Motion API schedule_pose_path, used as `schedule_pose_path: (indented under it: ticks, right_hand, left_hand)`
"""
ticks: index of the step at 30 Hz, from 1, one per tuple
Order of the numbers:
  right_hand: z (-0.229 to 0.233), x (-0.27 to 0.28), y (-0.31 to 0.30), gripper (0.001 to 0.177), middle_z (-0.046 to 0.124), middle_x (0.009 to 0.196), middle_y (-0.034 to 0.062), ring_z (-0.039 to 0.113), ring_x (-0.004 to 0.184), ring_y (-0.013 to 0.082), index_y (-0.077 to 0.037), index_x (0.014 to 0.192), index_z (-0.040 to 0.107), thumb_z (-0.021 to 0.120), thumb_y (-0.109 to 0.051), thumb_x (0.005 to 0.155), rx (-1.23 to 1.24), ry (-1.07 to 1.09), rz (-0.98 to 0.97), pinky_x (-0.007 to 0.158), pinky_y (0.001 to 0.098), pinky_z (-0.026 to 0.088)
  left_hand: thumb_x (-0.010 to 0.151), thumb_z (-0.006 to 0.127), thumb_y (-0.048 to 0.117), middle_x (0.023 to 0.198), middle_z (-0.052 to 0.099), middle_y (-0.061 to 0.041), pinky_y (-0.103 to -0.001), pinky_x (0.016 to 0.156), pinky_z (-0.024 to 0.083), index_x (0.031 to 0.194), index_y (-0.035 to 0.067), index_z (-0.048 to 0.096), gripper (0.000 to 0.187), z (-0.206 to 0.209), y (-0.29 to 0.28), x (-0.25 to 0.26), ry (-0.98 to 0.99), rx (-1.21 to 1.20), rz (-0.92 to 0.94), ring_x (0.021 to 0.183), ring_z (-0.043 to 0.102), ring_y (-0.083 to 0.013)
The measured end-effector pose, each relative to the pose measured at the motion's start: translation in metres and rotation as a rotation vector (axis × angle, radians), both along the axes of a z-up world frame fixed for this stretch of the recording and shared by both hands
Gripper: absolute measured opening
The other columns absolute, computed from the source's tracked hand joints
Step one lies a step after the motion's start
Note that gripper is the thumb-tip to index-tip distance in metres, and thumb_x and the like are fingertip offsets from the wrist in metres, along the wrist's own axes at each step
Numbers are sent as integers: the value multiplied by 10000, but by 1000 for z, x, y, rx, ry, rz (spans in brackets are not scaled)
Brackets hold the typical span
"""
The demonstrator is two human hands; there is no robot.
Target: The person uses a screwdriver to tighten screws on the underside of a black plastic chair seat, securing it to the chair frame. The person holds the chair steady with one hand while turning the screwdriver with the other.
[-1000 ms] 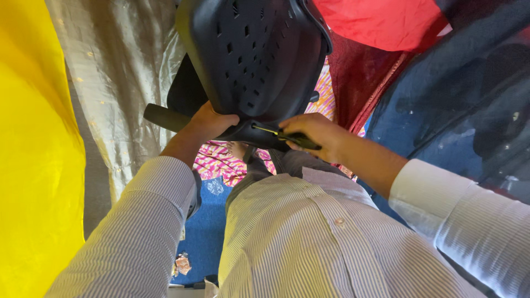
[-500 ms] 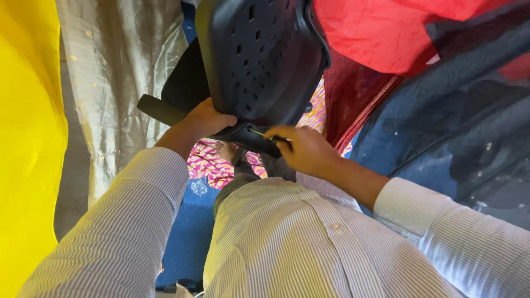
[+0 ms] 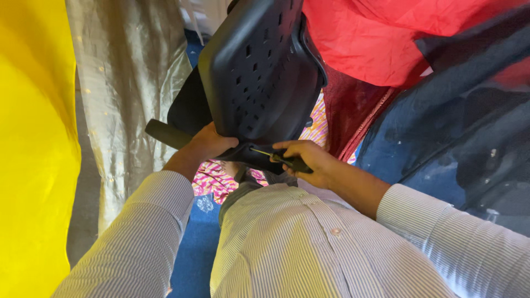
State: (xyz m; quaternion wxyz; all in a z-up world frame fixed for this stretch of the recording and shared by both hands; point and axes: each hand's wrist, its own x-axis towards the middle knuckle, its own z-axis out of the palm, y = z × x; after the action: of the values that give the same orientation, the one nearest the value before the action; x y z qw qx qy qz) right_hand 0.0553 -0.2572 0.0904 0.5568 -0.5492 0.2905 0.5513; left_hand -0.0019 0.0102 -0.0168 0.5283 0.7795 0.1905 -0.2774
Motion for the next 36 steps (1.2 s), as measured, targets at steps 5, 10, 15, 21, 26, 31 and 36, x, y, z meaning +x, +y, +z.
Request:
schedule_pose_path:
  ticks: [5, 10, 15, 21, 26, 31, 36]
  right_hand:
    - [9, -5, 8, 468, 703, 1007, 87, 618, 755, 183, -131, 1329, 618, 564, 15, 887, -33, -100, 105, 572, 308, 448]
    - [35, -7, 21, 456, 727, 1078, 111, 715, 875, 246, -108, 1281, 658, 612, -87, 828, 149, -820, 851, 719, 394, 535]
    - [54, -7, 25, 478, 711, 1186, 92, 697, 951, 345, -121, 1211, 686, 739, -273, 761, -80, -1251, 1296, 765, 486, 541]
    - [19, 14, 23, 507, 715, 1107, 109, 665, 764, 220, -68, 1352, 657, 537, -15, 862, 33, -250, 337, 671, 336, 520]
    - [3, -4, -2, 538, 685, 1071, 136, 710, 828, 151, -45, 1393, 614, 647, 46, 864, 14, -119, -14, 765, 257, 612]
    - [9, -8, 3, 362, 722, 1036, 146, 661, 745, 171, -4, 1279, 713, 698, -106, 932, -162, -264, 161, 679, 294, 553]
    - [33, 3, 3, 336, 777, 978, 106, 727, 840, 305, -143, 1208, 753, 715, -168, 875, -202, -1170, 1120, 758, 420, 579]
  left_hand:
    - [714, 785, 232, 1139, 761, -163, -373, 961, 540, 1240, 45, 678, 569, -9, 4, -2, 15, -81, 34, 1089, 724, -300]
    - [738, 798, 360, 1179, 732, -184, -389, 999, 510, 1265, 78, 685, 608, -13, 5, -2, 134, 136, -66, 1151, 686, -330]
    - [701, 798, 369, 1194, 727, -179, -385, 1007, 505, 1274, 91, 676, 648, -5, 2, -4, 131, 143, -24, 1161, 675, -337]
    - [706, 781, 346, 1182, 735, -176, -374, 984, 513, 1241, 70, 702, 608, 1, 2, 0, 172, 102, -36, 1133, 690, -316]
    - [713, 778, 336, 1182, 733, -179, -364, 983, 512, 1256, 59, 681, 618, 1, 1, 2, 136, 86, -39, 1128, 693, -312]
    - [730, 783, 329, 1175, 725, -185, -366, 981, 514, 1250, 43, 676, 603, 2, 0, 4, 144, 119, -62, 1117, 690, -316]
    - [730, 759, 287, 1108, 760, -175, -361, 951, 531, 1203, 35, 709, 538, 3, -1, 3, 149, 65, -39, 1056, 721, -296]
